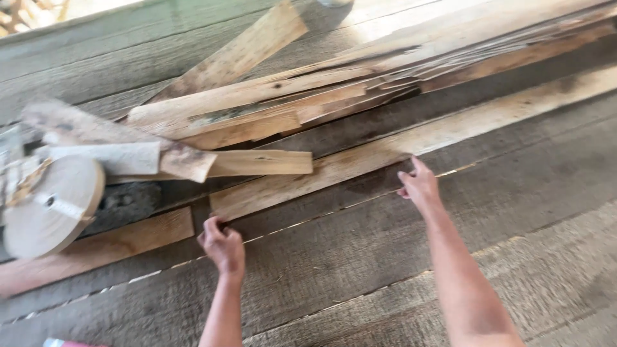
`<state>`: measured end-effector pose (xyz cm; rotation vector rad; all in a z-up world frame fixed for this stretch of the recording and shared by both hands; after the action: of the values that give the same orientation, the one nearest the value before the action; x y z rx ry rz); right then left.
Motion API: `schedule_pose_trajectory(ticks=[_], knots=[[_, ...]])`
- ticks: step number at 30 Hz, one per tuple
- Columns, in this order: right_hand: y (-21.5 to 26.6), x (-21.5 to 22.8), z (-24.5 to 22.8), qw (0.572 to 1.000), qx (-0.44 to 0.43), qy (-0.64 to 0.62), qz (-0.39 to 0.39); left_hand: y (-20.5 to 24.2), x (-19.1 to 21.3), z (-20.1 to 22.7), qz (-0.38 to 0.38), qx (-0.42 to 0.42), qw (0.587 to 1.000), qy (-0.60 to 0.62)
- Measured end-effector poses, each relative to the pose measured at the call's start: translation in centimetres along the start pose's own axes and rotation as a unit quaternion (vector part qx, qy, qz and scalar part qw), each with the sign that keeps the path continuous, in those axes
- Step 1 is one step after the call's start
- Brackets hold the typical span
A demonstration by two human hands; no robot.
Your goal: Sorting through thin wood strips on a workbench and cutting a specific piece using a utility knife.
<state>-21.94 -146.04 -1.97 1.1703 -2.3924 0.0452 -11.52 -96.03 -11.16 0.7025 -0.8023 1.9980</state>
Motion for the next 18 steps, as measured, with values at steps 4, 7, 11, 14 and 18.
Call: schedule_pose_trajectory(ticks=[4,7,11,14,18], knots=[[-0.6,-0.3,1.0,0.997,0.013,0.078,-0.010,0.2,-0.2,-0.5,0.015,-0.004,1.000,-0.009],[-0.4,-0.9,0.3,0.982,0.023,0.184,-0.024,0.2,-1.1,-1.3,0.036,-0.017,0.999,-0.006],[-0.1,-1.2,0.7,0.941,0.017,0.337,-0.014,0.1,-0.9,-0.8,0.064,-0.052,0.996,-0.026],[-1.1,-1.0,0.4,0.934,0.000,0.357,0.002,-0.7,0.6,0.1,0.075,-0.114,0.990,-0.021],[-0.5,-0.9,-0.6,0.938,-0.030,0.345,0.012,-0.9,0.5,0.6,0.086,-0.151,0.982,-0.080]])
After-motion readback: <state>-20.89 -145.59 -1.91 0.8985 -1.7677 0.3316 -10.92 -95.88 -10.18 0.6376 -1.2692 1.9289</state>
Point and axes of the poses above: each hand's wrist, its own y-axis away from the middle knuckle, its own x-axis out of the back of the hand, z = x × y, the point moved 3 cm from there along -y, towards the middle knuckle, and after that the axes turned 13 degrees about x, right-handed, at the moved point
